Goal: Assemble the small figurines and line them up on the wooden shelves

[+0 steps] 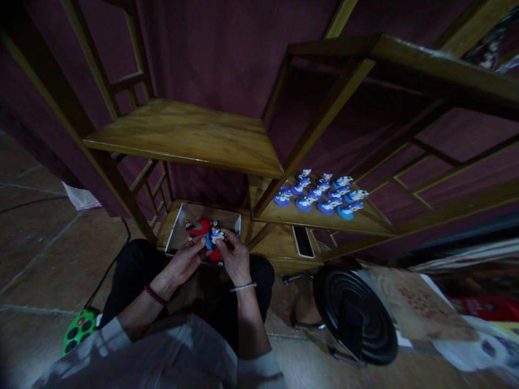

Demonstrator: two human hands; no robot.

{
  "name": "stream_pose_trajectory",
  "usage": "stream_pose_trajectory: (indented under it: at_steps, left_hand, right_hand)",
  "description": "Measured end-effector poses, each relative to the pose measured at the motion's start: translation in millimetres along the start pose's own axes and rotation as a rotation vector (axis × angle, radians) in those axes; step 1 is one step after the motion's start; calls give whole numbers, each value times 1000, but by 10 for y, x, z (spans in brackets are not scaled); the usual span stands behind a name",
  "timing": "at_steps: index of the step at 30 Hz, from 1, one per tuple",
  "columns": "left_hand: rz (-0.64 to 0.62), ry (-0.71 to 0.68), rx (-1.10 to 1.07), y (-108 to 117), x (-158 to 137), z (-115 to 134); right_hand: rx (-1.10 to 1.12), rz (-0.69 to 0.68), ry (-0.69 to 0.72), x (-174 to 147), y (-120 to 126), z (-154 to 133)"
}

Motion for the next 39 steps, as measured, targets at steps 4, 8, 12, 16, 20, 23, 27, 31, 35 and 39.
stream_pose_trajectory:
  at_steps: [4,8,12,16,20,23,27,31,35,39]
  left_hand:
    - [-5,4,-6,-7,-2,3]
    - [0,11,-16,-17,-9,1]
    - [20,11,-15,-22,-13,6]
    - [18,11,-25,-31,-14,12]
    - [10,26,-27,-43,-17,17]
    - [17,30,-46,-38,-17,11]
    - [49,30,-91,0,-20,-13]
    - [54,37,-107,21,-27,-30]
    - [79,38,-134,23,-34,-32]
    - [79,40,-155,12,-42,-36]
  right_hand:
    - [35,-20,9,1,5,-4]
    - [41,-41,26,10,17,14]
    - [-39,-56,54,18,29,12]
    - [-90,-82,88,12,27,-46]
    - [-105,-107,109,4,15,-118]
    - [-129,-119,121,4,7,-143]
    - [-148,-129,144,-1,-3,-153]
    - [-167,-143,159,-11,-15,-183]
    - [-179,-139,174,-16,-21,-220]
    - [-215,-133,185,-21,-23,-245]
Point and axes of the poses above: each hand's wrist, its own x-axis towards the middle knuckle, its own y-axis out of the back of the hand, z = x × y, the point moved 4 cm from there along x, towards the middle knuckle, and after that the axes turned 7 degrees about -z, right-handed, at the moved point
